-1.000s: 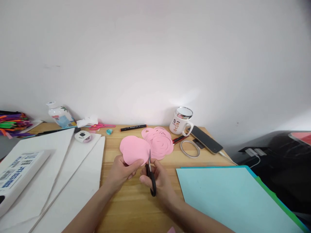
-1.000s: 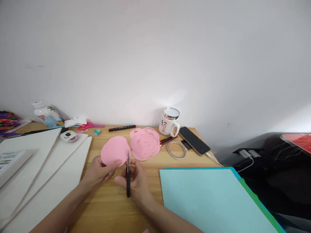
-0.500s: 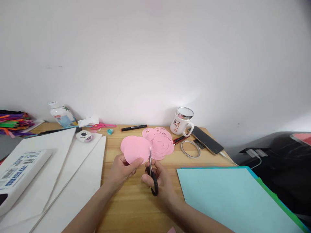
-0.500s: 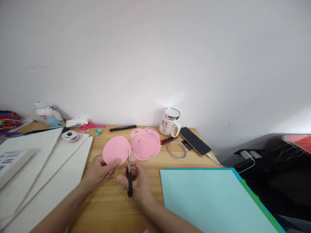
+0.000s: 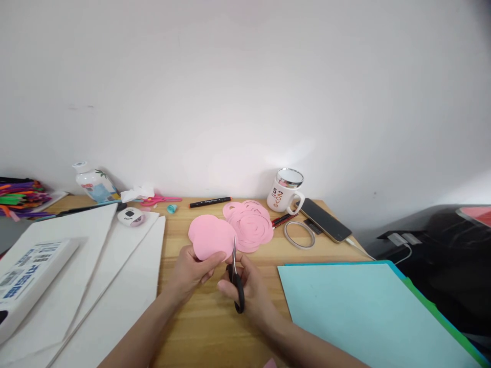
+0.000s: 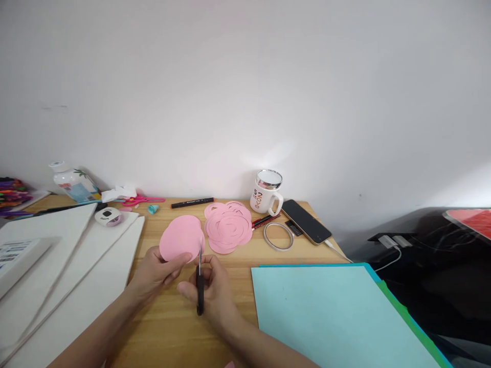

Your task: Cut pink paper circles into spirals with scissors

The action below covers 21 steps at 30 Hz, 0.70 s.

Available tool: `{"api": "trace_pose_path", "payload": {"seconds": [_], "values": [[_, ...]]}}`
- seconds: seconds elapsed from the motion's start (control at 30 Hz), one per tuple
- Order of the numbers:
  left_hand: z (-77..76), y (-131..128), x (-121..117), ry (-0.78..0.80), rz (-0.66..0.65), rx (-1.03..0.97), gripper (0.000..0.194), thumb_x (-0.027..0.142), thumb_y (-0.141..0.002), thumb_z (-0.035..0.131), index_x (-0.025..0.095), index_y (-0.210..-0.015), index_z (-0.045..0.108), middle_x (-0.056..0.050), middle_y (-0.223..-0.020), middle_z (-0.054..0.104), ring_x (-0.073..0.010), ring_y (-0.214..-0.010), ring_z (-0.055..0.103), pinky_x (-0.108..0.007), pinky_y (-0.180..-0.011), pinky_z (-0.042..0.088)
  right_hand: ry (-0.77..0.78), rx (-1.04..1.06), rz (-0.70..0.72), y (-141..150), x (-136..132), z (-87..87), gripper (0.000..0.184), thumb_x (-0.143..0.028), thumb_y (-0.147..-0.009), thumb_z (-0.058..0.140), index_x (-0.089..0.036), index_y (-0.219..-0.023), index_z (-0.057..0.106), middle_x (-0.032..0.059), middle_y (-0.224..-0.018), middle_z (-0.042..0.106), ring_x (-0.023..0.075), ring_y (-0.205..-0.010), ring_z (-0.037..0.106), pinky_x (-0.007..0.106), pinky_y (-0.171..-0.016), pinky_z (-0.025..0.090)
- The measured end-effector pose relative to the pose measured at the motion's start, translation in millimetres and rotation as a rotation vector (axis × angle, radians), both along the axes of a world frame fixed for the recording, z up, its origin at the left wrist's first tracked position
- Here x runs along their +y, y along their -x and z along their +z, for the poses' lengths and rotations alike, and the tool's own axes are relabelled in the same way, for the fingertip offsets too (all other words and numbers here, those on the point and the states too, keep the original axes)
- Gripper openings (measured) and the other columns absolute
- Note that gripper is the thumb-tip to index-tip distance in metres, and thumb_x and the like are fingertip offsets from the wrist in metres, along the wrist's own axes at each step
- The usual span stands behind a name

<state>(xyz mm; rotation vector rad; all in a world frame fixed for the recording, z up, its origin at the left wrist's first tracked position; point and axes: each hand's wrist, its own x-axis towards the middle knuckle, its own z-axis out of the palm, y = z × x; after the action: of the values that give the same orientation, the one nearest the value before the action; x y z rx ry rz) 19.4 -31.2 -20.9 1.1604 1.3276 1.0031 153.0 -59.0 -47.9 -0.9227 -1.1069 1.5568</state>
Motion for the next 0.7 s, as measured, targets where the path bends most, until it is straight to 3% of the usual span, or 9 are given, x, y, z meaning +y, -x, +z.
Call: {"api": "trace_pose_path", "payload": {"seconds": [0.13,0.37,0.7], "values": [[-1.9,1,1,0.004,-0.018,0.011,0.043,0.043,-0.061,0.067,0.017,-0.04,0.041,0.006,-0.033,0.035,-0.0044,-0.033,0.027,-0.02,-0.034,0.017,-0.007,0.015,-0.014,-2,3,4.3,0.05,-0.041,-0.056,0.077,-0.021,-0.087,0.043,-0.0069,-0.058,0.047,0.01,-0.051,0.04,0.02,-0.046,0.03],[-0.1,2,0,-0.001,-0.04,-0.031,0.04,0.042,-0.063,0.066,0.016,-0.044,0.044,0.007,-0.034,0.035,-0.0039,-0.034,0.025,-0.019,-0.036,0.016,-0.025,-0.012,-0.01,-3,3,0.1,0.044,-0.043,-0.06,0.074,-0.021,-0.083,0.044,-0.0092,-0.053,0.041,0.0079,-0.046,0.035,0.019,-0.042,0.025],[0.1,3,1,-0.03,-0.065,-0.121,0.045,0.042,-0.068,0.065,0.016,-0.041,0.04,0.007,-0.032,0.036,-0.003,-0.032,0.027,-0.019,-0.036,0.015,0.023,-0.028,-0.007,-3,1,-7.6,0.036,-0.037,-0.062,0.072,-0.021,-0.081,0.045,-0.0102,-0.049,0.044,0.0067,-0.039,0.04,0.017,-0.038,0.03]]}}
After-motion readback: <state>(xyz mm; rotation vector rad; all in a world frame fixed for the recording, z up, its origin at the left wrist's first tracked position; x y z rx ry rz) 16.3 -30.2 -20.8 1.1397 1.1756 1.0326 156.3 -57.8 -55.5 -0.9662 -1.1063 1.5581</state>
